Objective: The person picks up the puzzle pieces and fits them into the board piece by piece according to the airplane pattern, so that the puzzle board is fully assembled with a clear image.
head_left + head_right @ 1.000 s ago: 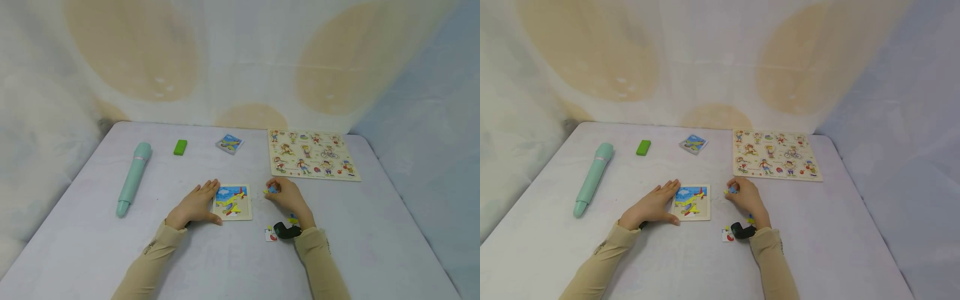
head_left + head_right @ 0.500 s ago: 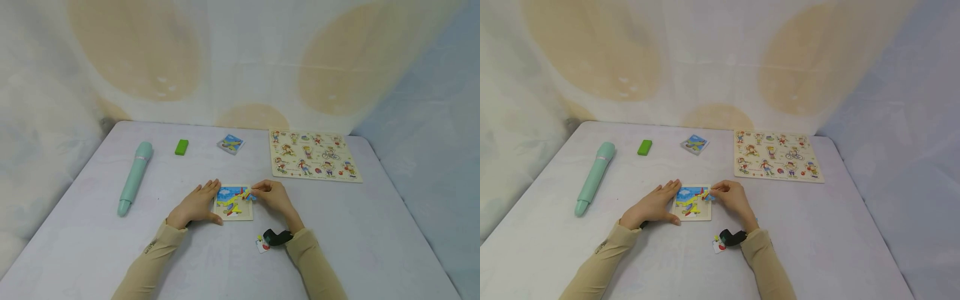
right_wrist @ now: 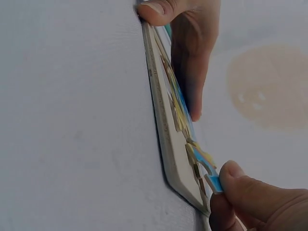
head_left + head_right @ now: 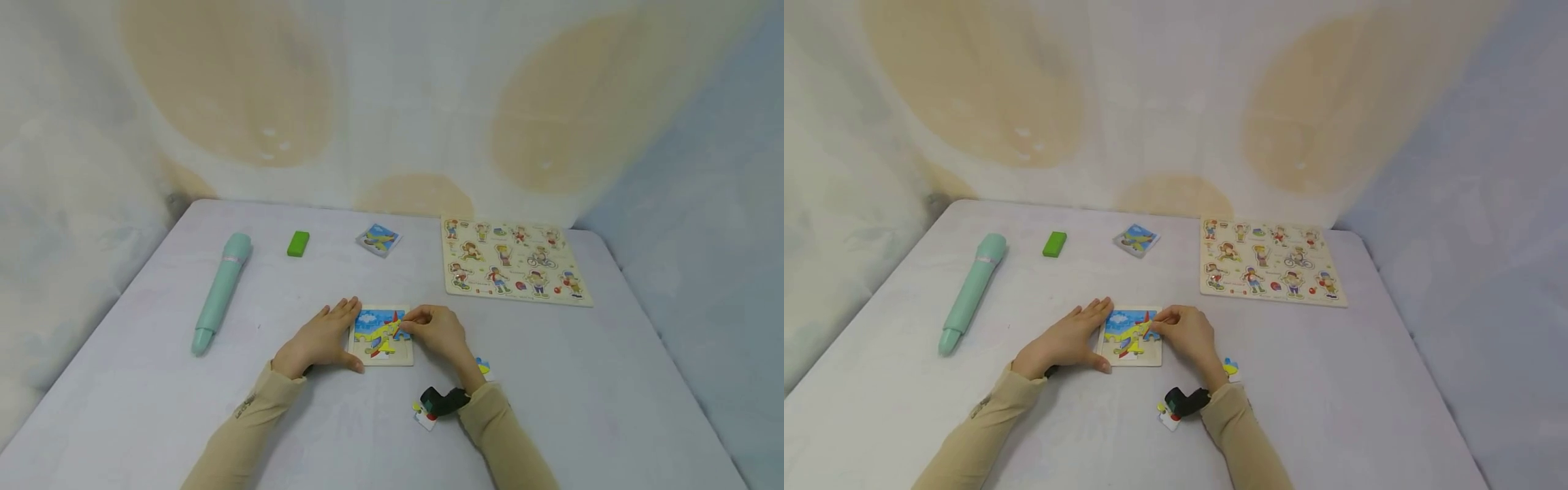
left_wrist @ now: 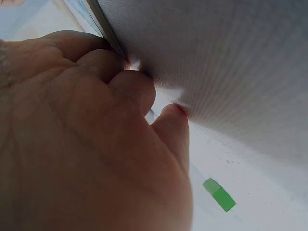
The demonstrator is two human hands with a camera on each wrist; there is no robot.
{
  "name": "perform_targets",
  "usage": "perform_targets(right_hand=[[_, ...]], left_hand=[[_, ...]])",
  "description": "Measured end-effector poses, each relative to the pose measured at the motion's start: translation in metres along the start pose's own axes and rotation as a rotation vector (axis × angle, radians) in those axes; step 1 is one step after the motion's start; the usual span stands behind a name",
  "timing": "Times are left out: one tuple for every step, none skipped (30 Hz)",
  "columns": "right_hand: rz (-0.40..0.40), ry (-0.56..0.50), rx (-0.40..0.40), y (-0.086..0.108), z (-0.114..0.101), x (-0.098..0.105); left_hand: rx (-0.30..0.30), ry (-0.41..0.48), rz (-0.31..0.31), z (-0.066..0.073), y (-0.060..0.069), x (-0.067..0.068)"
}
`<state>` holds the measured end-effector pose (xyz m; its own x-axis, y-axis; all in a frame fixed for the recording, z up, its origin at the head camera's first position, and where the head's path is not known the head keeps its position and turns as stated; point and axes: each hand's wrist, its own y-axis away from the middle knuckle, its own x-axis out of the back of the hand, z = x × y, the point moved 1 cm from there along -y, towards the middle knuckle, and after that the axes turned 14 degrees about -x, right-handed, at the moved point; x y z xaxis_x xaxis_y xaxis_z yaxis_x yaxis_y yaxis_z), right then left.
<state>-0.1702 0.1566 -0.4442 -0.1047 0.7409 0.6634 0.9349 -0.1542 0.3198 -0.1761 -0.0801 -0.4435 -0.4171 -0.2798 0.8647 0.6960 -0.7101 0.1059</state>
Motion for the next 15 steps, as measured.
perform_targets(right_hand=[[0.003, 0.014, -0.006, 0.0, -0.001, 0.0], [0.004, 0.024, -0.009, 0.002, -0.001, -0.002], [0.009, 0.032, -0.008, 0.003, -0.001, -0.003], [0.017, 0.039, -0.001, 0.004, -0.001, -0.004], [0.026, 0.042, 0.003, 0.004, -0.001, -0.005], [0.036, 0.044, 0.01, 0.005, -0.001, -0.005], [0.046, 0.047, 0.018, 0.004, -0.001, -0.006], [0.055, 0.055, 0.027, 0.004, -0.001, -0.006], [0.063, 0.062, 0.035, 0.004, -0.001, -0.007], [0.068, 0.069, 0.04, 0.004, -0.001, -0.008], [0.071, 0.074, 0.044, 0.003, -0.001, -0.008], [0.075, 0.078, 0.049, 0.003, -0.001, -0.009], [0.081, 0.084, 0.053, 0.003, -0.002, -0.01], [0.086, 0.088, 0.057, 0.003, -0.002, -0.011], [0.09, 0.09, 0.058, 0.004, -0.003, -0.012]], left_hand=[[-0.001, 0.002, 0.0, 0.0, -0.001, 0.0], [-0.001, 0.003, -0.004, 0.0, 0.0, -0.001], [-0.001, 0.005, -0.005, 0.0, 0.001, -0.001], [-0.003, 0.005, -0.005, 0.0, 0.001, -0.002], [-0.004, 0.005, -0.005, 0.0, 0.001, -0.002], [-0.006, 0.007, -0.002, 0.001, 0.001, -0.002], [-0.008, 0.005, -0.001, 0.001, 0.001, -0.002], [-0.007, 0.005, 0.002, 0.001, 0.001, -0.002], [-0.007, 0.003, 0.002, 0.001, 0.001, -0.002], [-0.005, 0.001, 0.001, 0.001, 0.0, -0.002], [-0.004, 0.0, 0.001, 0.001, 0.0, -0.001], [-0.003, -0.002, 0.0, 0.001, 0.0, -0.001], [-0.001, -0.002, -0.002, 0.001, 0.001, -0.001], [0.001, -0.003, -0.003, 0.001, 0.001, -0.001], [0.001, -0.005, -0.006, 0.001, 0.001, -0.001]])
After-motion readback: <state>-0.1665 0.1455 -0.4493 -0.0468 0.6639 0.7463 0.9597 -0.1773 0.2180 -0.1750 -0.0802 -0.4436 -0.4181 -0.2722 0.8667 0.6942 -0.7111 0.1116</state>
